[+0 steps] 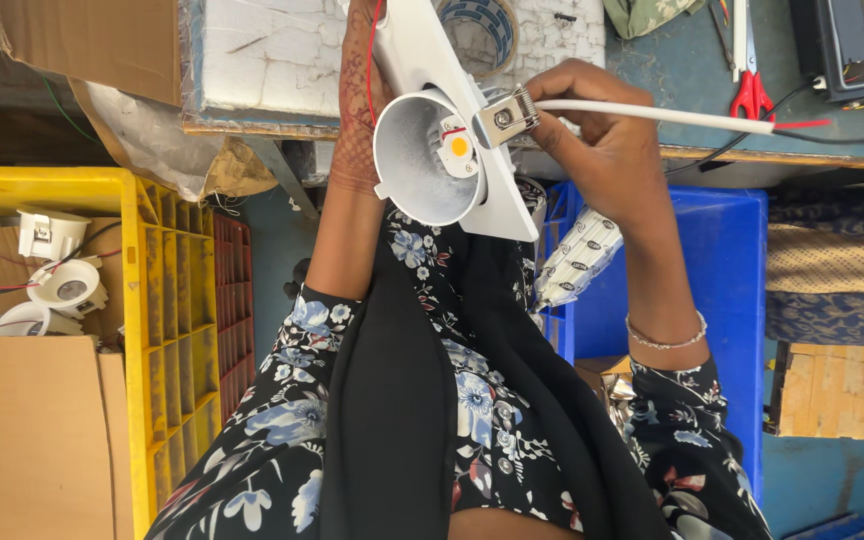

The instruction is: The person connects red and black wires to two LED modules inside a white dual light fixture, then uses a green power drill to secure the modules with screws. The person handles the fixture and wires by hand throughout the process.

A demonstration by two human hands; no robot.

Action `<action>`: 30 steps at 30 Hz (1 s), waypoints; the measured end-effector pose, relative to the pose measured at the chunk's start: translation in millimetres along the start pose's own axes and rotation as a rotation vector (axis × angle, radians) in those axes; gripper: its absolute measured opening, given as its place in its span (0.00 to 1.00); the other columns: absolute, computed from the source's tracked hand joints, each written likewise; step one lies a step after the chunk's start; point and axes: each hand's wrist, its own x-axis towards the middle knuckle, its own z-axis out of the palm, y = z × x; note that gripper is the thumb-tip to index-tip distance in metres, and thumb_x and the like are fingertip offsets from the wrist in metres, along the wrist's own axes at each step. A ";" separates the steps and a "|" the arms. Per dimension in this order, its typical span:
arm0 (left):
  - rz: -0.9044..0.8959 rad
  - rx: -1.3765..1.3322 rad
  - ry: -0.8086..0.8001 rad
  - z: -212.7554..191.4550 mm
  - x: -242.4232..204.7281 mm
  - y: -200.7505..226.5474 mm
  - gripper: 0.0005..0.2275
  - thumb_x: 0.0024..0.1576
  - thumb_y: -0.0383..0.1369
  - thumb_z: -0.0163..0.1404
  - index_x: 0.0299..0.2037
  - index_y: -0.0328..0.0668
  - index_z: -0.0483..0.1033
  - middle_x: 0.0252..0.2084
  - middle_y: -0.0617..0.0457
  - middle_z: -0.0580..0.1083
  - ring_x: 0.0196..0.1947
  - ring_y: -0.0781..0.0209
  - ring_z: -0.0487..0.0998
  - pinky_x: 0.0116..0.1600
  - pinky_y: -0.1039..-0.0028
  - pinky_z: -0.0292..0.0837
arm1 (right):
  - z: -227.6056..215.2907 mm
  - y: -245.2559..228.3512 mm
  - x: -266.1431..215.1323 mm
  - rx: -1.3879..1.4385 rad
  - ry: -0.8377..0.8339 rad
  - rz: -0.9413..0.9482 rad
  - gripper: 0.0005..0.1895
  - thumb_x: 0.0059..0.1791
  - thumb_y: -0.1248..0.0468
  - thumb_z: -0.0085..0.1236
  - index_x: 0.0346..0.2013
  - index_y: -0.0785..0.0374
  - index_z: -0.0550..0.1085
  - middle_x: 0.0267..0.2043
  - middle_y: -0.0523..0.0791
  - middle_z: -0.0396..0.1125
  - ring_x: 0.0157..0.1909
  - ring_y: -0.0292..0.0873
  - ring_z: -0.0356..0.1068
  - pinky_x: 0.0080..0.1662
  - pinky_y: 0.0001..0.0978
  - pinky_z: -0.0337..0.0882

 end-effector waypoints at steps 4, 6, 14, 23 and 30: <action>0.006 0.003 -0.003 -0.7 1.0 1.4 0.16 0.55 0.37 0.56 0.48 0.35 0.73 0.40 0.47 0.76 0.38 0.57 0.79 0.44 0.65 0.80 | -6.5 13.8 -1.2 0.151 -0.061 -0.036 0.11 0.57 0.72 0.60 0.54 0.74 0.74 0.56 0.48 0.69 0.55 0.37 0.72 0.59 0.27 0.74; 0.007 0.007 -0.004 -1.5 1.2 2.2 0.17 0.55 0.37 0.56 0.48 0.34 0.73 0.41 0.47 0.76 0.39 0.57 0.79 0.44 0.65 0.80 | -8.1 17.3 -1.2 0.095 -0.048 -0.052 0.08 0.57 0.74 0.60 0.50 0.75 0.76 0.51 0.49 0.70 0.51 0.37 0.72 0.54 0.27 0.74; -0.002 0.014 -0.004 1.5 -1.1 -5.6 0.19 0.56 0.38 0.56 0.51 0.32 0.72 0.43 0.45 0.76 0.40 0.56 0.80 0.46 0.64 0.81 | -7.2 14.0 -6.4 0.092 0.001 0.177 0.04 0.58 0.73 0.54 0.45 0.73 0.75 0.43 0.47 0.75 0.43 0.37 0.76 0.45 0.25 0.78; 0.000 0.037 -0.014 4.9 -6.7 -5.2 0.21 0.57 0.39 0.56 0.53 0.30 0.71 0.45 0.44 0.76 0.42 0.55 0.80 0.47 0.64 0.81 | 6.8 21.5 -9.5 0.068 0.054 0.130 0.07 0.59 0.71 0.59 0.40 0.69 0.71 0.37 0.43 0.69 0.40 0.33 0.71 0.45 0.23 0.72; 0.025 0.050 -0.034 5.2 -7.5 -6.1 0.23 0.57 0.40 0.57 0.55 0.29 0.71 0.47 0.42 0.76 0.44 0.54 0.81 0.48 0.63 0.82 | -23.2 24.3 -10.5 0.306 -0.030 0.054 0.08 0.53 0.75 0.56 0.47 0.68 0.75 0.46 0.43 0.69 0.48 0.32 0.69 0.51 0.21 0.69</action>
